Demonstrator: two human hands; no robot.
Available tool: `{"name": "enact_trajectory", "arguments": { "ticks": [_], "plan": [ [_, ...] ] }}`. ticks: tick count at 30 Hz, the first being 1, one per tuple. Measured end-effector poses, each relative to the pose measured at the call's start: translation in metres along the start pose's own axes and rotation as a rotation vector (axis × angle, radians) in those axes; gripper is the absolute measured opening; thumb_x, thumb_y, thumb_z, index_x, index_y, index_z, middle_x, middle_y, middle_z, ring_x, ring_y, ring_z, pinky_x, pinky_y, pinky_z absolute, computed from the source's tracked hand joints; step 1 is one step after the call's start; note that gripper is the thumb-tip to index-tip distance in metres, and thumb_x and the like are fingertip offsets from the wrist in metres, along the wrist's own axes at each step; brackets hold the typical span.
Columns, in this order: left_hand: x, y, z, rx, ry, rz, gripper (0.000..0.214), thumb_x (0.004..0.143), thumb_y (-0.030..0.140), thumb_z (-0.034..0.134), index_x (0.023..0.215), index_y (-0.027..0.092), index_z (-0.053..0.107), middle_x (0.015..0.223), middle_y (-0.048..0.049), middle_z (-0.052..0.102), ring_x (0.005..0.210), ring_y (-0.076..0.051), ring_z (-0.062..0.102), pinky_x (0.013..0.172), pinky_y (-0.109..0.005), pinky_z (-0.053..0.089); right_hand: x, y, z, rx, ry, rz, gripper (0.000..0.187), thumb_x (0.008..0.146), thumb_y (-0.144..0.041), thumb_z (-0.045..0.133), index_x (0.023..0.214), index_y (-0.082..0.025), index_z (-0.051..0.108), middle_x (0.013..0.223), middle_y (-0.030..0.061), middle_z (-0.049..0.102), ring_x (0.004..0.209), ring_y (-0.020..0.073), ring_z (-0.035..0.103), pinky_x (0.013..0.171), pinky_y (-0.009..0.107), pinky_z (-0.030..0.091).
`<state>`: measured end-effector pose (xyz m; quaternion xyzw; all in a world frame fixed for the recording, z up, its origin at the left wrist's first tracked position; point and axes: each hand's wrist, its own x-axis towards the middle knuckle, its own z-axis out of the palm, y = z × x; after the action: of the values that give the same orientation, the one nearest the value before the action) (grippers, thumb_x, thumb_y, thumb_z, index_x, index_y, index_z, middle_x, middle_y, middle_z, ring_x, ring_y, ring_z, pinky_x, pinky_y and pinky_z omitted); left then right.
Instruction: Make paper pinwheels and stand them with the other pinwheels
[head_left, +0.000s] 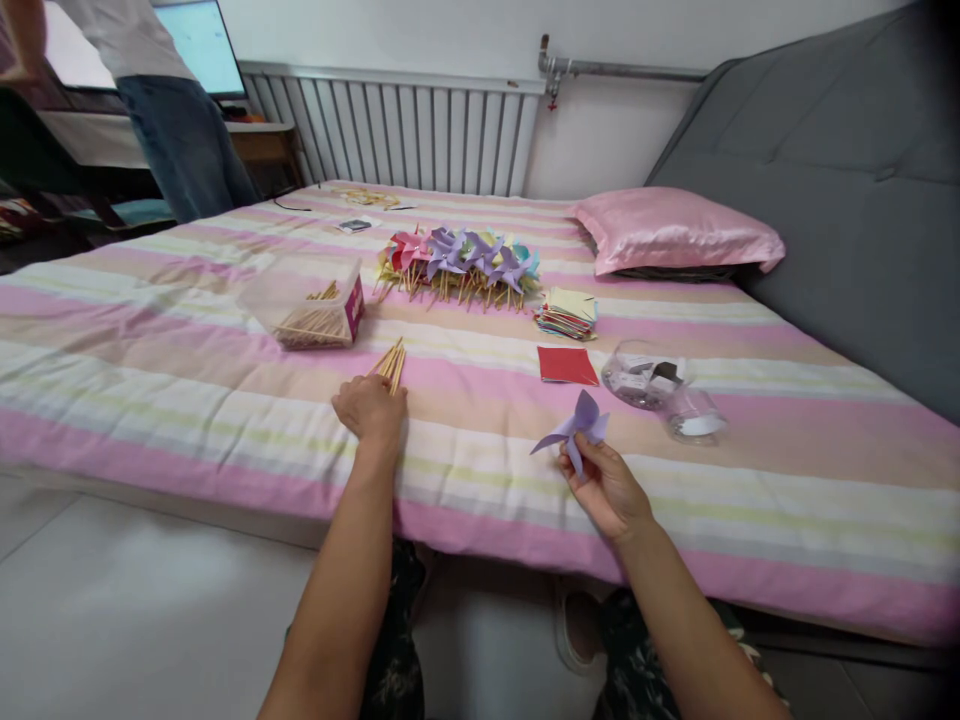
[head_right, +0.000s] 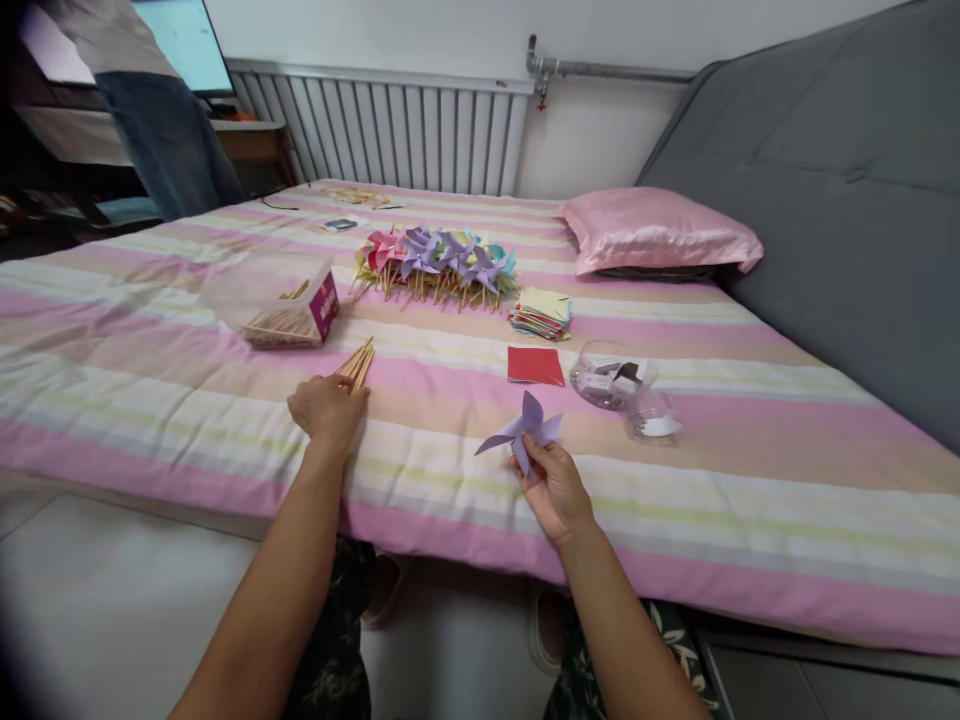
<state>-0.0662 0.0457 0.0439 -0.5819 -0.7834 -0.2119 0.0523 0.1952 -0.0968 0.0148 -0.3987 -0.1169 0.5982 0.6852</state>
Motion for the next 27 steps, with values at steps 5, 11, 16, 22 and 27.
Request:
{"name": "enact_trajectory", "arguments": {
  "ticks": [5,11,16,22,27],
  "plan": [
    [0.001,0.001,0.001,0.003,-0.032,-0.047,0.023,0.074,0.027,0.056,0.086,0.016,0.072,0.086,-0.0166,0.068,0.086,-0.032,0.059,0.077,-0.042,0.035,0.0,0.0,0.001,0.025,-0.022,0.009,0.024,0.056,-0.02,0.083,0.071,-0.018,0.065,0.065,-0.0046,0.065,0.06,0.0073,0.059,0.058,0.019,0.052],
    [-0.004,-0.001,-0.004,-0.019,0.001,-0.044,0.029,0.078,0.027,0.05,0.088,0.013,0.073,0.081,-0.0181,0.069,0.082,-0.032,0.06,0.076,-0.042,0.036,0.0,-0.001,0.001,0.001,-0.033,-0.017,0.021,0.058,-0.021,0.082,0.07,-0.02,0.064,0.065,-0.004,0.064,0.059,0.0095,0.059,0.056,0.022,0.053],
    [-0.017,-0.004,-0.007,-0.213,0.14,0.027,0.031,0.08,0.031,0.051,0.091,0.014,0.073,0.087,-0.0158,0.07,0.086,-0.03,0.058,0.077,-0.039,0.039,0.001,0.0,0.0,-0.012,-0.042,-0.013,0.021,0.059,-0.022,0.081,0.072,-0.02,0.064,0.066,-0.004,0.064,0.06,0.0099,0.058,0.056,0.022,0.052],
    [-0.052,0.021,-0.006,-0.895,-0.12,0.311,0.023,0.078,0.034,0.059,0.085,0.017,0.073,0.078,-0.006,0.07,0.067,-0.016,0.059,0.064,-0.027,0.044,0.003,-0.006,-0.002,0.052,-0.077,-0.041,0.022,0.059,-0.024,0.081,0.067,-0.022,0.061,0.063,-0.0051,0.061,0.063,0.011,0.059,0.062,0.026,0.051],
    [-0.078,0.046,-0.008,-1.069,-0.461,0.519,0.018,0.075,0.032,0.064,0.079,0.018,0.074,0.07,-0.0054,0.068,0.061,-0.014,0.057,0.055,-0.023,0.04,0.007,-0.017,-0.004,0.16,-0.036,-0.18,0.021,0.06,-0.026,0.08,0.062,-0.023,0.059,0.055,-0.0065,0.057,0.072,0.0118,0.06,0.073,0.028,0.049]
  ]
}}
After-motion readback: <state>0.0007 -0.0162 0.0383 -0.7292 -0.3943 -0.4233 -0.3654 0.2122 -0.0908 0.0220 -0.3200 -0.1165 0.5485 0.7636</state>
